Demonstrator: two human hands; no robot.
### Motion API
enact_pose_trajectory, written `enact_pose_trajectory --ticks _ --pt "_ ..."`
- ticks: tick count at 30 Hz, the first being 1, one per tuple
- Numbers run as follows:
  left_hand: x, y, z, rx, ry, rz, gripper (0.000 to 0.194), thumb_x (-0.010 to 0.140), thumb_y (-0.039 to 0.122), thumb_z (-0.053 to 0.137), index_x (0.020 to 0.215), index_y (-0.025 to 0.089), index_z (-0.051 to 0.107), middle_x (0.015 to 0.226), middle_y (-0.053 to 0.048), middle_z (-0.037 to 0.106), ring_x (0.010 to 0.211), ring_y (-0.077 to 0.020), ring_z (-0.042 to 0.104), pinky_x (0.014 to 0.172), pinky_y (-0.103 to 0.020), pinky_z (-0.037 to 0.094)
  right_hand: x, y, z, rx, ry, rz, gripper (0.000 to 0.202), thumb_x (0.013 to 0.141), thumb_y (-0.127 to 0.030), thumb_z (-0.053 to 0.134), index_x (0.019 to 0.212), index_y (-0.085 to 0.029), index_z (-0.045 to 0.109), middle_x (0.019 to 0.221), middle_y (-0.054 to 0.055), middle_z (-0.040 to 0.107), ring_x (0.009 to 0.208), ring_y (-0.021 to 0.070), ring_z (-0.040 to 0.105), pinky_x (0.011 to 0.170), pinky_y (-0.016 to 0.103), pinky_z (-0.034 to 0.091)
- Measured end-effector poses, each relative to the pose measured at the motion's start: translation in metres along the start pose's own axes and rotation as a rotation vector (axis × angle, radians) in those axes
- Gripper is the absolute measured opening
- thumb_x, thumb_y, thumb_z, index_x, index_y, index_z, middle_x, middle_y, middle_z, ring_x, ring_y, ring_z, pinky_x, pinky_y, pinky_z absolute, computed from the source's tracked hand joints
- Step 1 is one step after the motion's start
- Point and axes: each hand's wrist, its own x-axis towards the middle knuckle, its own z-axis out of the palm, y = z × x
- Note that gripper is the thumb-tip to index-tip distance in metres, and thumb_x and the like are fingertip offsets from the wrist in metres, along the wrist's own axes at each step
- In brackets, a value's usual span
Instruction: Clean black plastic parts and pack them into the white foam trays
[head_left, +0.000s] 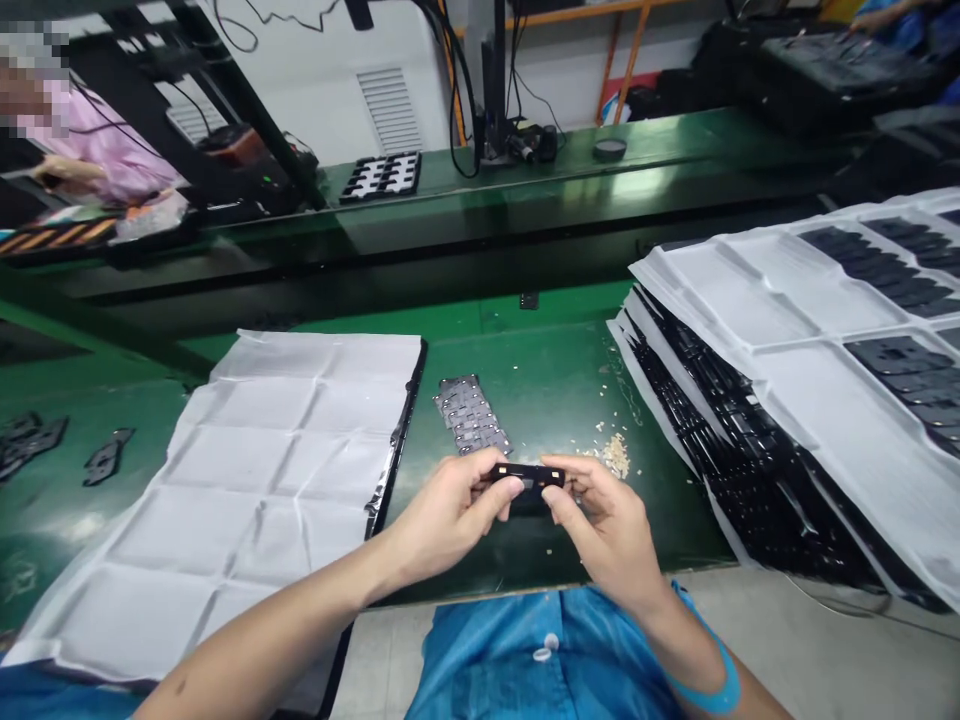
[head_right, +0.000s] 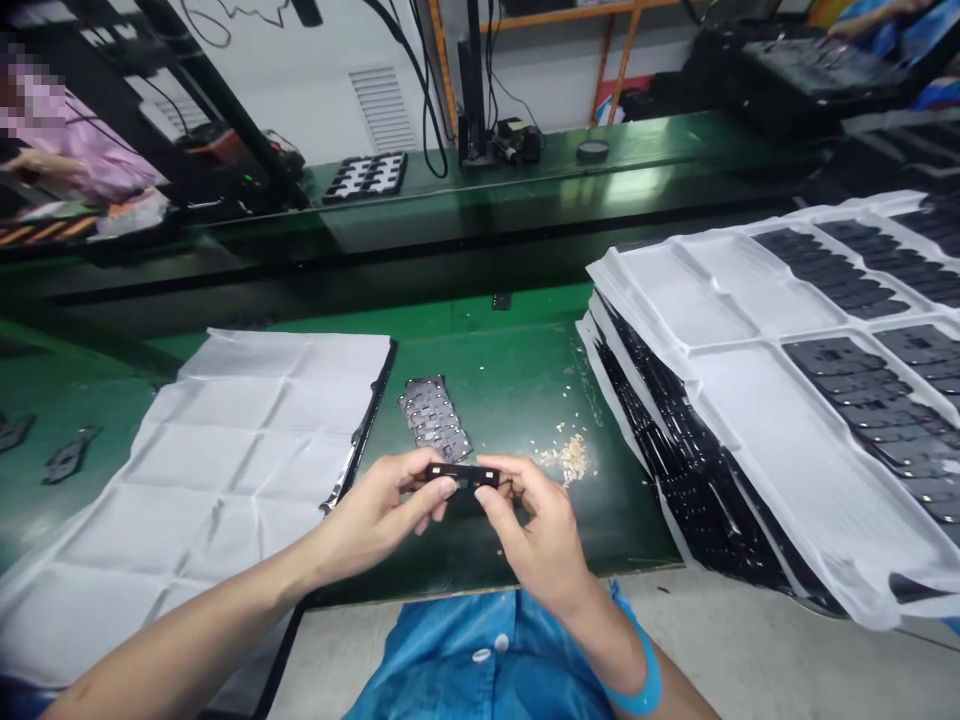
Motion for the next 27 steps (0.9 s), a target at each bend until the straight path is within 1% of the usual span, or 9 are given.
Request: enact_pose_trajectory --ticks 2,4,7,10,11,13,17,27 --pt "-0.001 -0.002 0.006 0.060 0.084 0.061 0.033 0.108 0.040 0.049 0.083 0.019 0.055 0.066 0.003 0.059 0.057 -0.0125 0.055 0.058 -0.026 0.040 0.001 -0.002 0.000 0.065 0.018 0.035 0.016 0.100 -0.030 0.069 0.113 -0.022 0.075 0.077 -0.001 0.065 0.065 0.0118 0.061 0.062 0.023 0.051" --pt "-0.003 -0.004 0.013 0.136 0.149 0.130 0.030 0.108 0.035 0.048 0.082 0.020 0.053 0.064 0.004 0.055 0.056 -0.0120 0.052 0.058 -0.025 0.037 0.000 -0.002 0.001 0.136 0.016 0.081 0.016 0.101 -0.034 0.068 0.105 -0.020 0.076 0.071 -0.002 0.061 0.058 0.0102 0.055 0.055 0.022 0.046" --pt "-0.005 -0.007 0.021 0.222 0.205 0.221 0.023 0.108 0.029 0.049 0.087 0.021 0.052 0.066 0.005 0.052 0.056 -0.0112 0.049 0.057 -0.025 0.034 -0.002 -0.001 0.005 0.220 0.040 0.138 0.023 0.103 -0.038 0.064 0.098 -0.018 0.074 0.060 -0.005 0.051 0.048 0.0074 0.043 0.047 0.021 0.035" --pt "-0.006 -0.009 0.028 0.282 0.244 0.303 0.018 0.108 0.025 0.048 0.091 0.022 0.051 0.068 0.006 0.052 0.054 -0.0108 0.046 0.056 -0.024 0.033 -0.003 0.001 0.011 0.288 0.083 0.150 0.026 0.103 -0.039 0.063 0.094 -0.017 0.072 0.056 -0.008 0.043 0.043 0.0058 0.035 0.043 0.020 0.027" --pt "-0.006 -0.009 0.029 0.291 0.253 0.327 0.017 0.108 0.024 0.048 0.092 0.022 0.050 0.068 0.006 0.052 0.054 -0.0108 0.046 0.056 -0.024 0.033 -0.003 0.002 0.012 0.303 0.093 0.144 0.026 0.103 -0.039 0.063 0.093 -0.017 0.072 0.058 -0.007 0.044 0.043 0.0054 0.034 0.042 0.020 0.025" --pt "-0.007 -0.010 0.031 0.286 0.256 0.354 0.016 0.109 0.023 0.047 0.093 0.022 0.050 0.069 0.006 0.052 0.055 -0.0108 0.046 0.057 -0.024 0.033 -0.004 0.003 0.014 0.313 0.109 0.122 0.025 0.103 -0.038 0.063 0.090 -0.017 0.071 0.064 -0.005 0.050 0.043 0.0044 0.035 0.041 0.020 0.025" --pt "-0.008 -0.011 0.034 0.215 0.231 0.341 0.016 0.109 0.022 0.046 0.093 0.023 0.048 0.070 0.006 0.051 0.056 -0.0107 0.046 0.057 -0.023 0.035 -0.004 0.004 0.014 0.279 0.123 0.073 0.025 0.103 -0.034 0.062 0.086 -0.017 0.069 0.077 0.000 0.060 0.042 0.0031 0.039 0.040 0.021 0.025" --pt "-0.005 -0.011 0.037 0.118 0.224 0.307 0.021 0.110 0.024 0.046 0.089 0.022 0.046 0.069 0.007 0.046 0.057 -0.0098 0.043 0.057 -0.022 0.035 -0.001 0.003 0.010 0.175 0.124 0.051 0.022 0.101 -0.030 0.061 0.085 -0.017 0.070 0.075 0.001 0.063 0.039 0.0042 0.042 0.038 0.021 0.028"
